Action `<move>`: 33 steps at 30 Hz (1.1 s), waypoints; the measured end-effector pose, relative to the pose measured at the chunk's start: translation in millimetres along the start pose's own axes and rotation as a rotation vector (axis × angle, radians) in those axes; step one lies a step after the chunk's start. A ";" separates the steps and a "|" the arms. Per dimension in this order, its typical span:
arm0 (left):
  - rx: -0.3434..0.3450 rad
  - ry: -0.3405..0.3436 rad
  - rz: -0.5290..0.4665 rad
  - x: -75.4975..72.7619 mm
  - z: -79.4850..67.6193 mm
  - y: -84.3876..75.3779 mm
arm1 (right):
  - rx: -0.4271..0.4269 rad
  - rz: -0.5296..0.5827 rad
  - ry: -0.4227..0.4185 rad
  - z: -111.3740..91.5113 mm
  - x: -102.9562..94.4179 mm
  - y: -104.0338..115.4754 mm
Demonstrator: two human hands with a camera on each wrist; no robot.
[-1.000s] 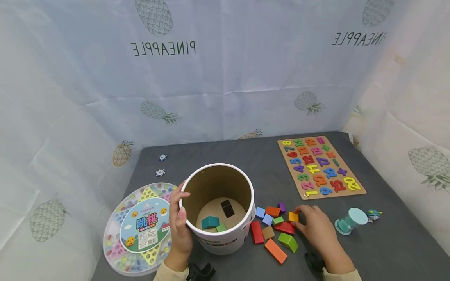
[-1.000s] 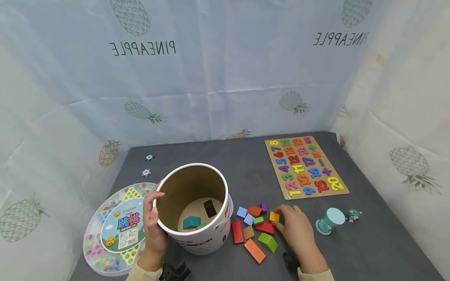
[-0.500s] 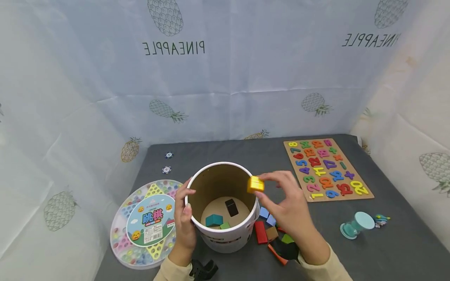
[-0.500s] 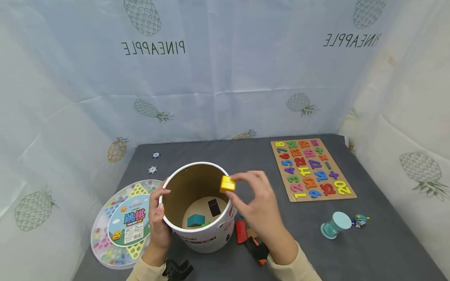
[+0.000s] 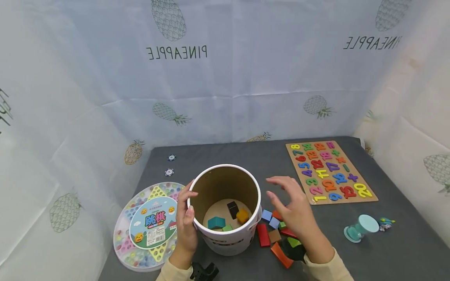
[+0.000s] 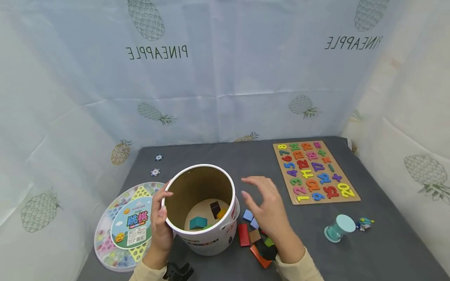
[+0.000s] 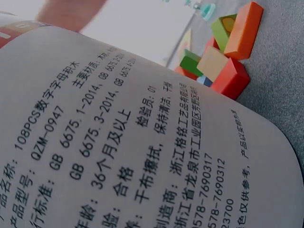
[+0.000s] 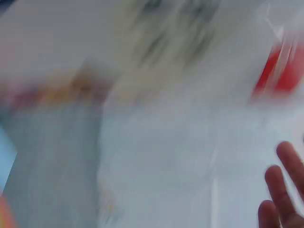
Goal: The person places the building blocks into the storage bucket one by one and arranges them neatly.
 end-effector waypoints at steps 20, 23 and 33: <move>0.035 -0.006 -0.015 2.3 6.6 1.3 | 0.452 -0.258 0.354 -38.6 -6.5 -105.0; 0.039 0.003 -0.013 2.5 6.0 1.5 | 0.450 -0.237 0.429 -38.3 -8.5 -105.5; 0.026 -0.009 -0.019 0.2 1.3 -0.8 | 0.491 -0.306 0.338 -45.2 -10.2 -121.2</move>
Point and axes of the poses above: each hand's wrist, its own z-axis towards the middle knuckle, its own x-axis out of the palm, y = z × x, the point moved 3 cm from there along z, towards the middle knuckle, and after that the axes turned 10 degrees about z, right-handed, at the moved point
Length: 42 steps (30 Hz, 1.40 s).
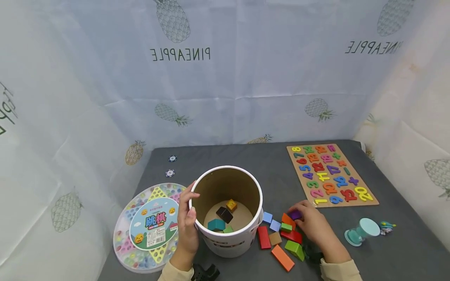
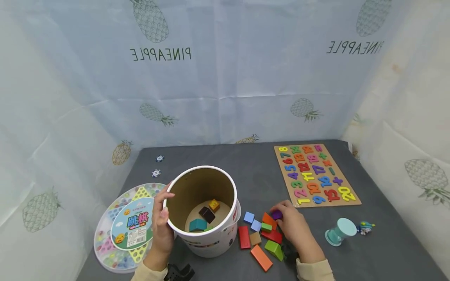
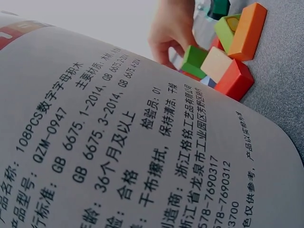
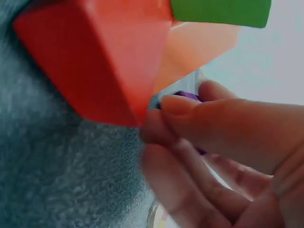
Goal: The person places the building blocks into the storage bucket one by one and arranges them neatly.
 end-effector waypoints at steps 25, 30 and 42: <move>0.042 0.009 -0.008 8.4 -1.2 4.7 | -0.600 0.508 -0.296 -18.7 -24.5 167.8; 0.047 -0.003 0.007 6.9 -0.2 2.6 | -0.440 0.471 -0.410 -5.1 -24.4 129.5; 0.074 -0.027 0.010 2.5 2.2 2.3 | -0.373 -0.090 0.091 18.5 56.5 68.0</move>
Point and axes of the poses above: each hand's wrist, its own z-axis towards the middle knuckle, its own x-axis out of the palm, y = z × x, the point moved 3 cm from there along z, towards the middle knuckle, and after that the axes turned 10 degrees about z, right-handed, at the moved point
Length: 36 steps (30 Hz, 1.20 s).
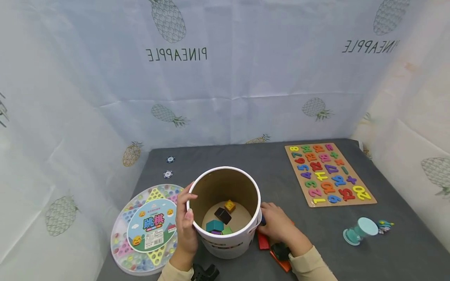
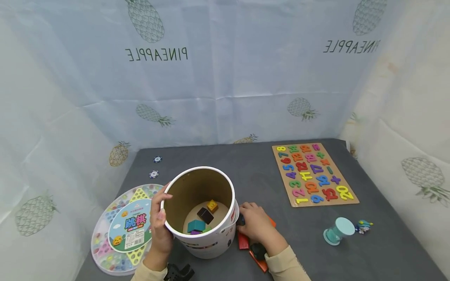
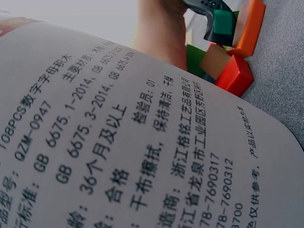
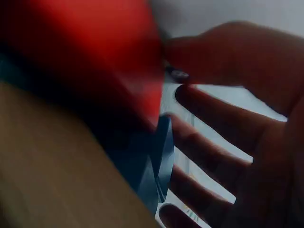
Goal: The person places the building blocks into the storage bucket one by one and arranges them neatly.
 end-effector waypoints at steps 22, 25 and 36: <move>-0.004 -0.013 0.011 0.6 -0.2 0.6 | 0.153 0.007 -0.276 -7.4 -45.4 3.7; 0.005 -0.008 0.005 1.7 -0.4 0.8 | 0.042 0.224 -0.523 -9.7 -80.9 30.2; -0.005 0.006 -0.004 3.2 -0.4 1.0 | -0.290 0.491 -0.362 8.4 -91.9 102.1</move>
Point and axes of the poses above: each hand's wrist, its own z-axis towards the middle knuckle, its own x-axis out of the palm, y = z × x, the point moved 3 cm from there along z, towards the middle knuckle, and after that the axes turned 10 degrees about z, right-handed, at the moved point
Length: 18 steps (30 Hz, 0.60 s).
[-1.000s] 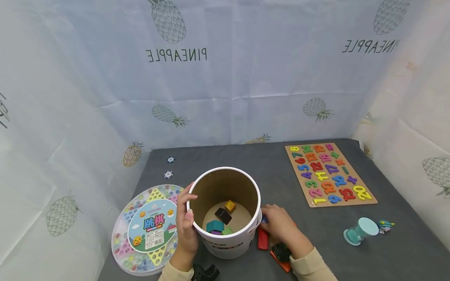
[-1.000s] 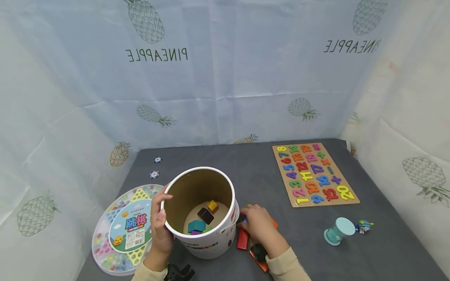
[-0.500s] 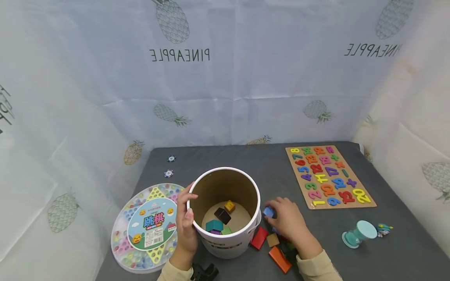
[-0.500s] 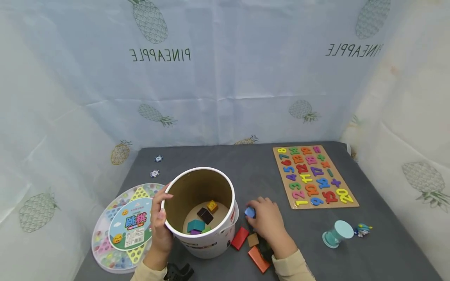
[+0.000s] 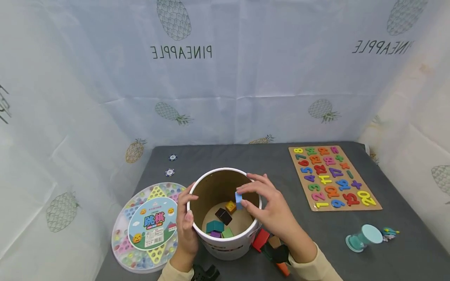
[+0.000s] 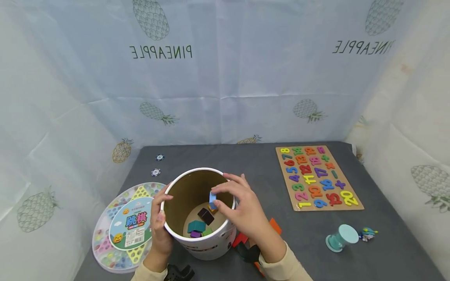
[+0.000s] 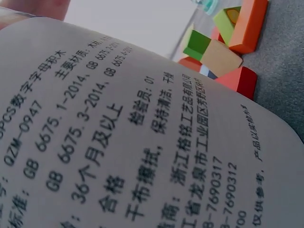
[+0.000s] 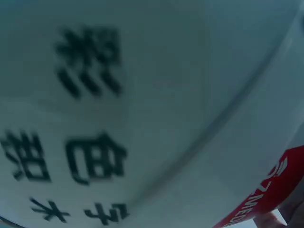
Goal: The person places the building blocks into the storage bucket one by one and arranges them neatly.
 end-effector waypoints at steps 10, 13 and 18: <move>0.006 -0.001 0.005 -0.7 -2.2 0.1 | 0.316 -0.073 -0.069 -53.1 -21.9 -67.4; 0.010 -0.008 0.002 -0.6 -2.1 0.1 | 0.403 -0.178 0.084 -77.4 -12.8 -89.7; 0.014 -0.017 -0.004 -0.6 -0.5 1.8 | 0.395 -0.346 0.300 -100.3 10.0 -104.6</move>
Point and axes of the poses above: each hand's wrist, its own z-axis towards the middle knuckle, its own x-axis out of the palm, y = z × x, the point moved 3 cm from there along z, towards the middle knuckle, and after that the axes turned 10 degrees about z, right-handed, at the moved point
